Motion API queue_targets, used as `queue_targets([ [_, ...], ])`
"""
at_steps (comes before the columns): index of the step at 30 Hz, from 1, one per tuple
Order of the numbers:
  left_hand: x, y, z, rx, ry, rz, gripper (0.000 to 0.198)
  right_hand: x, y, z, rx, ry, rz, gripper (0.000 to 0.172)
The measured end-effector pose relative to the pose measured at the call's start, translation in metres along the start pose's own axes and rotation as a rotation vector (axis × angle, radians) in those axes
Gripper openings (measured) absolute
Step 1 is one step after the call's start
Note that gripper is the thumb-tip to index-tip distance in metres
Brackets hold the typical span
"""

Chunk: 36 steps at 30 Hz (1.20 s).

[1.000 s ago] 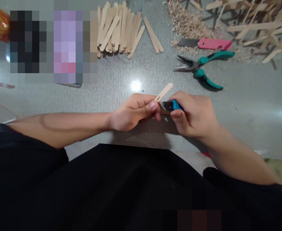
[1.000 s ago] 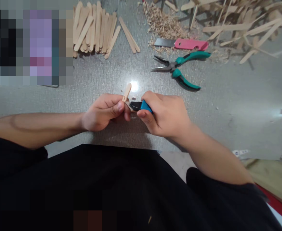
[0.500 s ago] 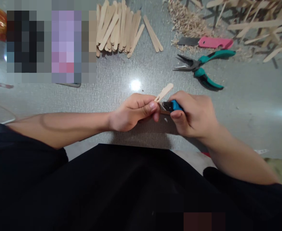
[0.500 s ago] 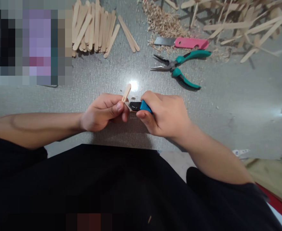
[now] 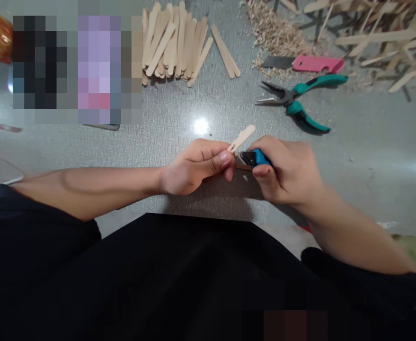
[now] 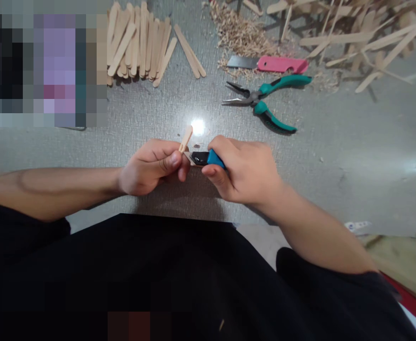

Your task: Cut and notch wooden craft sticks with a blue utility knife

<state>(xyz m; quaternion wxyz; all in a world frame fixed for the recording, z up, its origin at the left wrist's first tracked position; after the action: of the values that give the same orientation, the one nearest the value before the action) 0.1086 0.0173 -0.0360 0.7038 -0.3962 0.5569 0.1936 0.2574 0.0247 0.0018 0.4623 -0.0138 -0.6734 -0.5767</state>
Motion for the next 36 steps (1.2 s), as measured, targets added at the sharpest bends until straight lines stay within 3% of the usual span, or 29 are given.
queue_targets([
  [10, 0.002, 0.0, 0.0, -0.007, 0.034, -0.005, 0.061, -0.003, -0.002, 0.0, 0.035, -0.044, 0.0, 0.079],
  [20, -0.002, -0.006, -0.002, 0.122, 0.073, 0.015, 0.061, -0.002, -0.008, 0.0, 0.108, -0.045, 0.026, 0.081],
  [36, -0.008, -0.01, -0.007, 0.084, -0.06, 0.179, 0.062, 0.014, -0.007, -0.008, 0.043, 0.106, -0.142, 0.073],
])
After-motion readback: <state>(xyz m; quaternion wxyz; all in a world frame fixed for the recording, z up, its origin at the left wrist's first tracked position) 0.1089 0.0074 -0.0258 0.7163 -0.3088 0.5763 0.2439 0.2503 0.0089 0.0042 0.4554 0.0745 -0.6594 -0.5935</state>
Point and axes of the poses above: each hand's wrist, its own z-axis towards the middle knuckle, its own y-axis out of the back of the hand, x = y × z, the point moved 9 cm from there along z, towards the middle knuckle, and after that the axes turned 7 degrees about z, right-handed, at the moved point
